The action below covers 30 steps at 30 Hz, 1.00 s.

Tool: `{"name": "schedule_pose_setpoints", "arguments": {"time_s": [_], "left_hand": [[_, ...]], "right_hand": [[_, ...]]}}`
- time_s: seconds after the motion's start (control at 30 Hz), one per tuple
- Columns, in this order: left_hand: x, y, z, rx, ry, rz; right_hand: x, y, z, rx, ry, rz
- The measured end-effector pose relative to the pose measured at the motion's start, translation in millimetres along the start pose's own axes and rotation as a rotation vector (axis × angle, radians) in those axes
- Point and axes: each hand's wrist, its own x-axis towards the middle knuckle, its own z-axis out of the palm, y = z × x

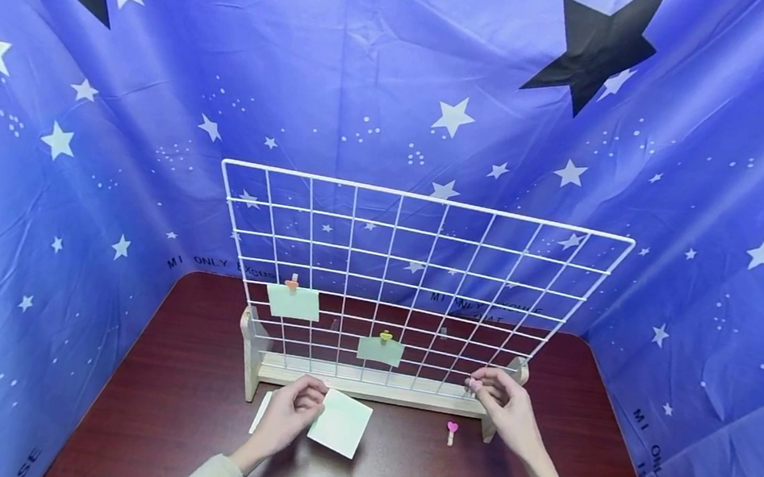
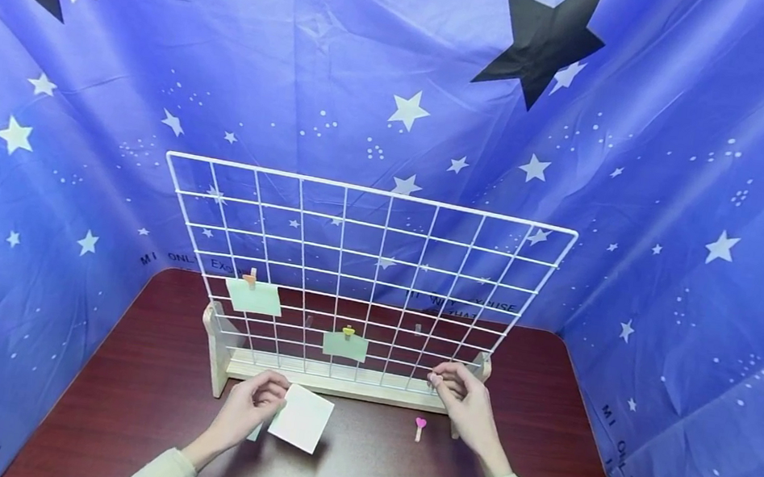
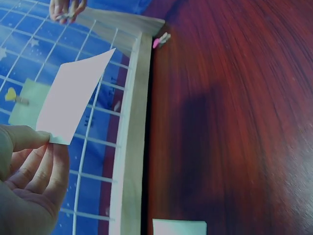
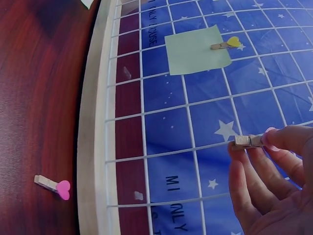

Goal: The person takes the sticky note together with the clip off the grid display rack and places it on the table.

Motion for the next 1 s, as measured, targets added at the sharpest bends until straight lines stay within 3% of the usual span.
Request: {"name": "schedule_pose_setpoints", "arguments": {"time_s": [0.2,0.43,0.67,0.83,1.0], "left_hand": [[-7.5,-7.5,-11.8,0.02,0.082,-0.045],[-7.7,-21.2,-22.1,-0.029,0.126,-0.059],[-8.1,-72.7,-31.6,0.041,0.225,-0.057],[-9.9,-88.8,-43.4,0.097,0.249,-0.068],[-14.0,-103.3,-53.2,0.145,0.293,-0.133]], "right_hand": [[-2.7,7.3,0.6,0.014,0.004,0.021],[-5.3,14.1,2.7,-0.007,0.019,0.053],[-10.1,29.8,4.4,-0.055,0.03,0.092],[-13.4,28.1,8.2,-0.075,0.034,0.106],[-15.6,13.8,15.2,-0.095,0.02,0.106]]}}
